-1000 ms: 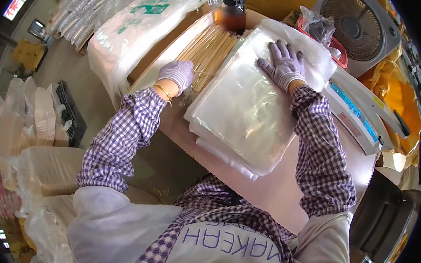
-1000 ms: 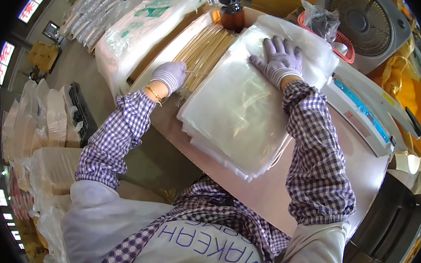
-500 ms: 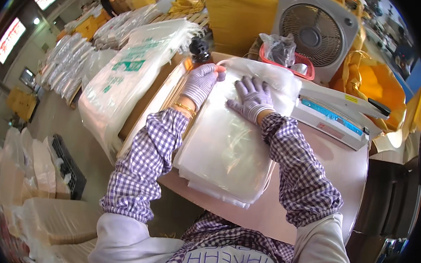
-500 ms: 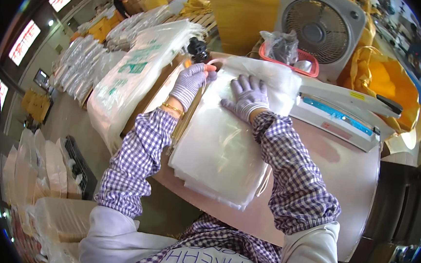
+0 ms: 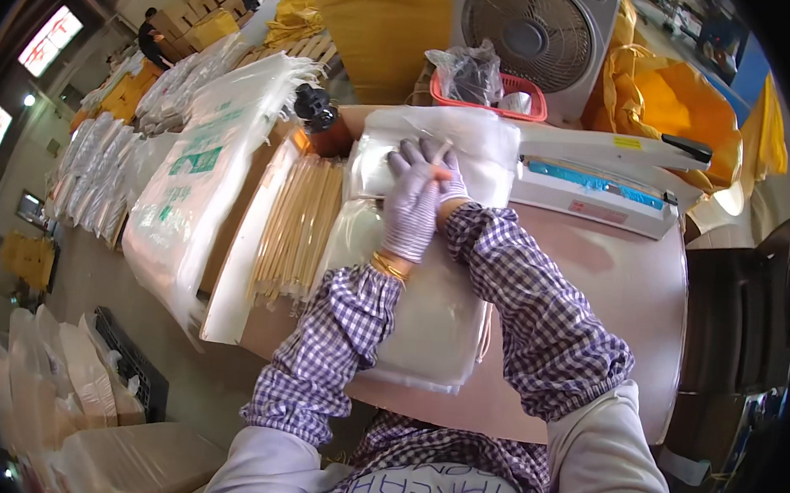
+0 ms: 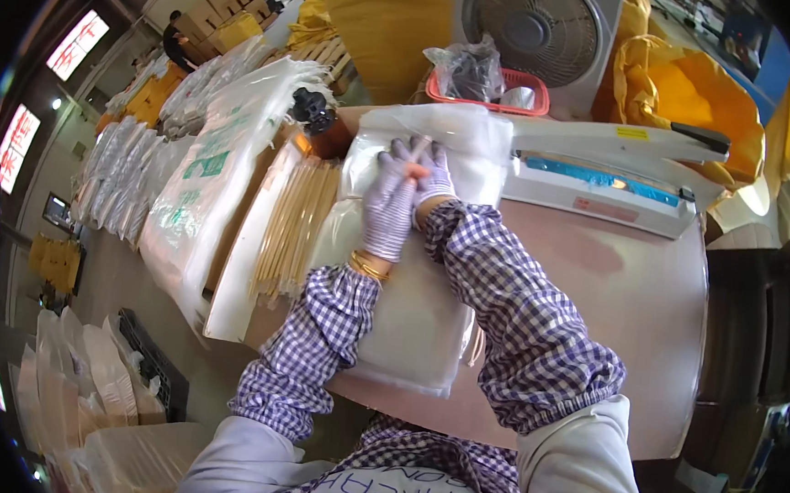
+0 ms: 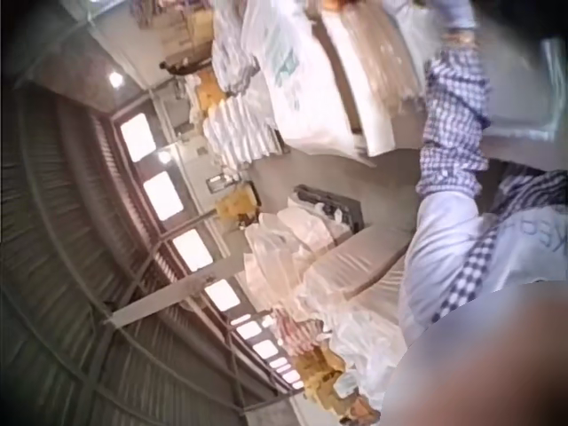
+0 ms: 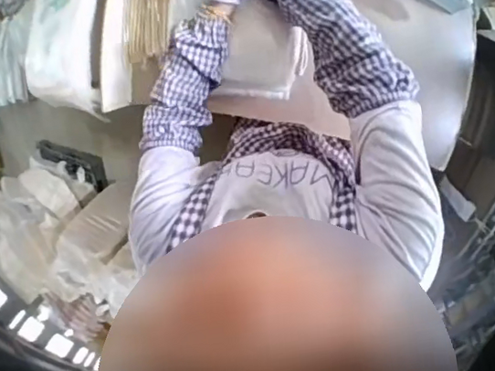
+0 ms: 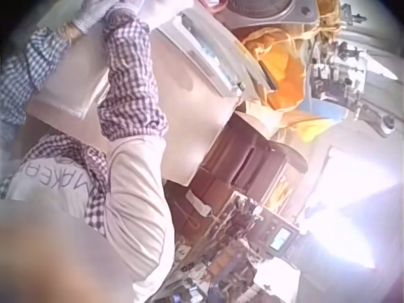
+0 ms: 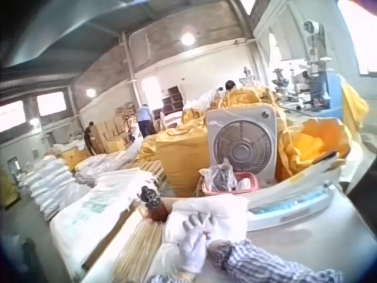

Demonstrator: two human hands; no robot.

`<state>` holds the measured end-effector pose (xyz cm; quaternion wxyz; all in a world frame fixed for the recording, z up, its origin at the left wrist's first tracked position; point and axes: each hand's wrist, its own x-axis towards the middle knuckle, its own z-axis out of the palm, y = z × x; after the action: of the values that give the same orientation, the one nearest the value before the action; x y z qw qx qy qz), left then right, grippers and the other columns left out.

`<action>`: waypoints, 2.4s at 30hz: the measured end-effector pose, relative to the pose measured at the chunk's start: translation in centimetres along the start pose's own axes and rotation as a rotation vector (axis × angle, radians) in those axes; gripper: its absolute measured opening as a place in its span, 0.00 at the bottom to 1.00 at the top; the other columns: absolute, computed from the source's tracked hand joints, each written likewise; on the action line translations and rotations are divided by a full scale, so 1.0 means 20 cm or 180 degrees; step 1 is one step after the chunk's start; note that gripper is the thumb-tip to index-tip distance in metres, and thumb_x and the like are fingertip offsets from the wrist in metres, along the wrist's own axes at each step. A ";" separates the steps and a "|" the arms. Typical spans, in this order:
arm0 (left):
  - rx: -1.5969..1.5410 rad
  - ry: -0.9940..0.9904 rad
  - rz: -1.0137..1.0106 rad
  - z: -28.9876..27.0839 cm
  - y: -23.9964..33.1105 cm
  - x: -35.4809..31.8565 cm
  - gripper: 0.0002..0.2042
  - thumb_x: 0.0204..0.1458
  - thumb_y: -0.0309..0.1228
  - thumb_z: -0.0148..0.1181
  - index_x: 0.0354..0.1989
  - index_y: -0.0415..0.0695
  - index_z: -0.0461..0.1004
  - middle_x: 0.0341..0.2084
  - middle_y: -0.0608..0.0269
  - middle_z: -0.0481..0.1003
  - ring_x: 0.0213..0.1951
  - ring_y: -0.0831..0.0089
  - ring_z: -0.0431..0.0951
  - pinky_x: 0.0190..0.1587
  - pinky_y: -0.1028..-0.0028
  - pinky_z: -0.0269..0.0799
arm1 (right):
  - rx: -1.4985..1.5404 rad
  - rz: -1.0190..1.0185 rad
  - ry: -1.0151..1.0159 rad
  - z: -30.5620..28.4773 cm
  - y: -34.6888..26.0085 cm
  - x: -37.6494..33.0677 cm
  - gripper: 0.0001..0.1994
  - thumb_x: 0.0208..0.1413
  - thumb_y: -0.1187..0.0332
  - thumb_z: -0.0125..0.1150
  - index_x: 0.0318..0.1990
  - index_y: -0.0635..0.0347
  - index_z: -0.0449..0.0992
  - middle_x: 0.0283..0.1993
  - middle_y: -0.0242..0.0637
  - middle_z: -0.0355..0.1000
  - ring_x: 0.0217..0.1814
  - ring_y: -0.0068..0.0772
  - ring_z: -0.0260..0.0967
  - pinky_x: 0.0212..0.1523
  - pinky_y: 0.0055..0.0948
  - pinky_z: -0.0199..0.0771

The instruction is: Organize and pack stacks of white plastic bags into larger bundles at a workstation.

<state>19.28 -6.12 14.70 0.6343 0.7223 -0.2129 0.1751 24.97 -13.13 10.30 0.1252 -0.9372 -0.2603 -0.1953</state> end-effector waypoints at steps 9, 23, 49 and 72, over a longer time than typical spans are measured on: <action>0.0331 -0.0079 0.0057 0.03 -0.02 0.00 0.06 0.49 0.22 0.45 0.31 0.39 0.71 0.21 0.63 0.70 0.23 0.75 0.69 0.28 0.78 0.66 | 0.0947 -0.0152 -0.0895 -0.14 0.40 0.17 0.19 0.45 0.61 0.55 0.46 0.58 0.69 0.37 0.39 0.72 0.35 0.40 0.70 0.35 0.31 0.69; 0.0182 -0.0777 -0.0266 -0.04 -0.15 0.00 0.09 0.46 0.20 0.45 0.29 0.41 0.73 0.18 0.67 0.70 0.20 0.80 0.68 0.25 0.81 0.65 | 0.0871 0.2752 -0.2378 -0.53 0.03 -0.73 0.24 0.38 0.49 0.56 0.37 0.61 0.75 0.38 0.47 0.72 0.42 0.46 0.69 0.43 0.34 0.69; 0.0039 -0.0808 -0.0198 -0.07 -0.27 -0.02 0.06 0.42 0.27 0.60 0.26 0.39 0.73 0.22 0.58 0.74 0.25 0.73 0.73 0.32 0.75 0.68 | 0.0714 0.0481 -0.1114 -0.75 -0.13 -0.07 0.09 0.46 0.68 0.52 0.35 0.57 0.72 0.32 0.47 0.71 0.34 0.46 0.69 0.35 0.35 0.68; -0.1426 -0.0915 -0.1368 -0.06 -0.07 -0.01 0.10 0.49 0.34 0.55 0.29 0.39 0.75 0.21 0.65 0.75 0.25 0.80 0.73 0.30 0.81 0.69 | 0.0883 0.1144 -0.0314 -0.59 0.11 -0.29 0.09 0.42 0.64 0.57 0.28 0.59 0.76 0.24 0.45 0.71 0.25 0.39 0.70 0.28 0.30 0.68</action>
<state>19.92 -4.83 13.56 0.7631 0.6107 -0.1762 -0.1173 18.00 -21.57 18.05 0.2728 -0.9508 -0.1193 -0.0860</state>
